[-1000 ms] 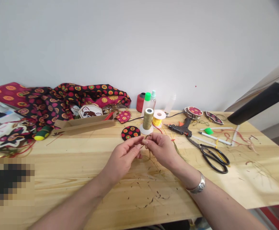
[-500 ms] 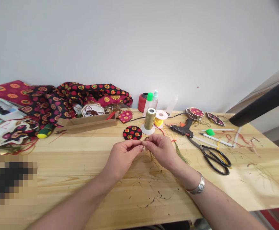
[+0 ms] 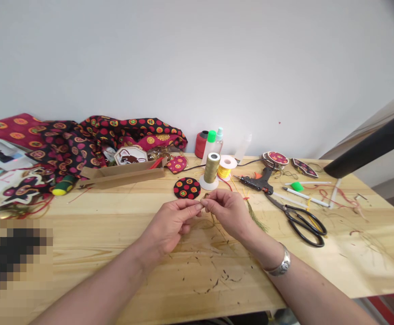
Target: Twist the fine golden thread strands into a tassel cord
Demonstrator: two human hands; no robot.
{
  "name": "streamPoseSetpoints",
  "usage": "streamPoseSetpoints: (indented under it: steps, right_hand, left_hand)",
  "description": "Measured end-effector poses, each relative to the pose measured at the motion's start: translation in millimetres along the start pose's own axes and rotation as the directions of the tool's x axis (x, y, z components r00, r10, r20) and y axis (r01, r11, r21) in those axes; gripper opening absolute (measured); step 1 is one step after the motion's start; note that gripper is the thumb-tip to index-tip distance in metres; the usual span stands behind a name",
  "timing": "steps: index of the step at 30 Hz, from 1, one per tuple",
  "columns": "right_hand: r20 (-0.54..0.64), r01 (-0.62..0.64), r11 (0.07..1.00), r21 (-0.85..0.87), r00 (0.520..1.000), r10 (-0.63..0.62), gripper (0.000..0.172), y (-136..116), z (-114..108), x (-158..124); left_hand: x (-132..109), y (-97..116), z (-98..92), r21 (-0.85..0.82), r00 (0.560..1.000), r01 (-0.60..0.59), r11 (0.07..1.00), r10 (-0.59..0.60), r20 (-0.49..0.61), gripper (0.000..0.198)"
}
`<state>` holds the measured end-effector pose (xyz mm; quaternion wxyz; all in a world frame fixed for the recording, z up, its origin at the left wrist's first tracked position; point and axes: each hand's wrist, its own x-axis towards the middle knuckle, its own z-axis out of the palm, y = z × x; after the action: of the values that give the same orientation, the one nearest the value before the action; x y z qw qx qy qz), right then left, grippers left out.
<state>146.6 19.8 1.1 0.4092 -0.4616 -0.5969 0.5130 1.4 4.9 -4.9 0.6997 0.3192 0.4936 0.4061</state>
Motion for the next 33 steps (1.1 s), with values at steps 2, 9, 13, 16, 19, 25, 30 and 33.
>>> streamPoseSetpoints:
  steps: [2, 9, 13, 16, 19, 25, 30, 33]
  right_hand:
    - [-0.007, -0.003, 1.000, 0.010, 1.000, 0.003, 0.012, -0.2, 0.0, -0.4]
    - [0.003, -0.009, 0.999, 0.046, 1.000, 0.009, 0.014, 1.1, -0.2, -1.4]
    - [0.000, -0.005, 0.999, 0.033, 1.000, 0.005, 0.015, 1.7, 0.5, -0.9]
    - [-0.002, -0.013, 1.000, 0.020, 1.000, 0.013, 0.015, 1.5, 1.0, -0.2]
    - [-0.011, -0.014, 1.000, 0.000, 1.000, 0.014, 0.016, 1.1, 1.1, 0.0]
    - [0.032, -0.013, 1.000, -0.020, 0.999, 0.013, 0.018, 2.2, -0.3, -0.9]
    - [0.133, 0.071, 0.992, -0.106, 0.989, -0.056, 0.021, -0.1, -6.9, 0.5]
    - [0.179, 0.146, 0.962, -0.230, 0.978, -0.105, 0.021, -3.9, -12.5, 2.3]
  left_hand:
    - [0.5, -0.8, -0.8, -0.004, 1.000, 0.007, 1.000, -0.007, 0.020, 0.020]
    - [-0.1, 1.2, -0.4, -0.046, 0.999, 0.034, 0.998, -0.033, 0.031, 0.016]
    - [-0.7, 1.5, -0.1, -0.037, 1.000, 0.028, 0.999, -0.027, 0.016, 0.016]
    - [-1.3, 0.3, -0.3, -0.003, 1.000, 0.017, 1.000, -0.017, 0.006, 0.016]
    - [-1.2, -0.1, -0.4, 0.039, 1.000, -0.004, 0.999, 0.005, -0.011, 0.016]
    - [-0.6, 1.2, -0.6, 0.053, 0.999, -0.016, 0.998, 0.018, -0.027, 0.015]
    - [0.2, 0.8, -1.5, 0.049, 0.998, -0.009, 0.999, 0.011, -0.057, 0.017]
    - [0.7, 0.9, -2.0, 0.040, 0.998, -0.016, 0.999, 0.019, -0.067, 0.018]
